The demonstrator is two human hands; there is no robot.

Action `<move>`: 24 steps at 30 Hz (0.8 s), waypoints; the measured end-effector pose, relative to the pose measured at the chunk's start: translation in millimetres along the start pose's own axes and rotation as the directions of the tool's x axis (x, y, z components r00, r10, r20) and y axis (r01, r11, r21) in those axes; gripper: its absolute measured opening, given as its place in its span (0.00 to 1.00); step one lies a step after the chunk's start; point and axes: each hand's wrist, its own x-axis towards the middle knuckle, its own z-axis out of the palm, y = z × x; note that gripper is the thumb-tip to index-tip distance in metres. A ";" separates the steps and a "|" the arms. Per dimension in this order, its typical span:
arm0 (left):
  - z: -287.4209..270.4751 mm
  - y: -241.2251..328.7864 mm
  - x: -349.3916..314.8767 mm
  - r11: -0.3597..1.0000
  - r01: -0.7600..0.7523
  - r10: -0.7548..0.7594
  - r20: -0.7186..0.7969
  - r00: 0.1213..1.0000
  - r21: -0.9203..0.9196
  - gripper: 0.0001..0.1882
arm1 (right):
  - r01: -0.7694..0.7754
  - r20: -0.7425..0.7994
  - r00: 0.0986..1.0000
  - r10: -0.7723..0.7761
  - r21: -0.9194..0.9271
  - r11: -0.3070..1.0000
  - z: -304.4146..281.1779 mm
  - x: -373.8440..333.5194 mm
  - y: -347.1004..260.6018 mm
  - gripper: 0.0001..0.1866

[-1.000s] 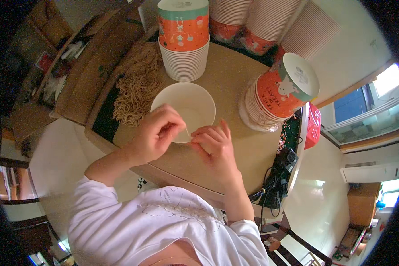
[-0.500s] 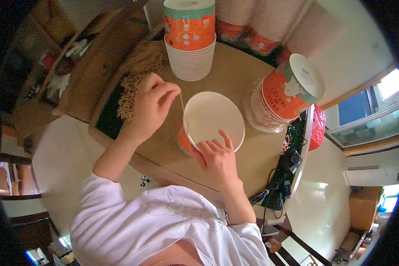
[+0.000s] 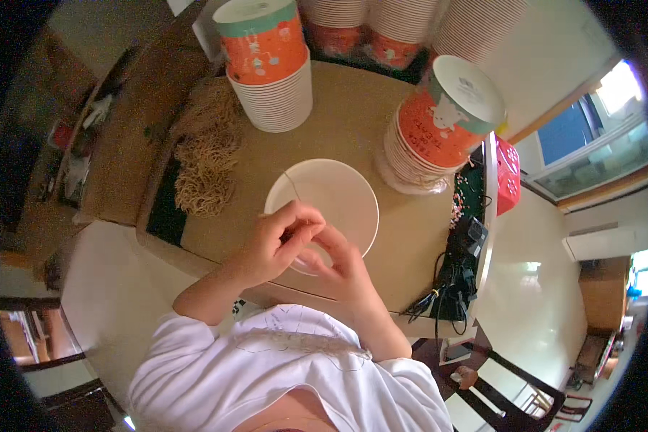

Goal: Tying elastic strings onto paper buckets for packaging or manufacturing purposes.

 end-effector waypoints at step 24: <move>11.8 -40.7 -19.3 0.635 -0.536 0.291 0.471 0.833 0.556 0.11 | 0.193 -0.366 0.909 -0.197 -0.048 0.980 -30.1 15.2 -42.5 0.04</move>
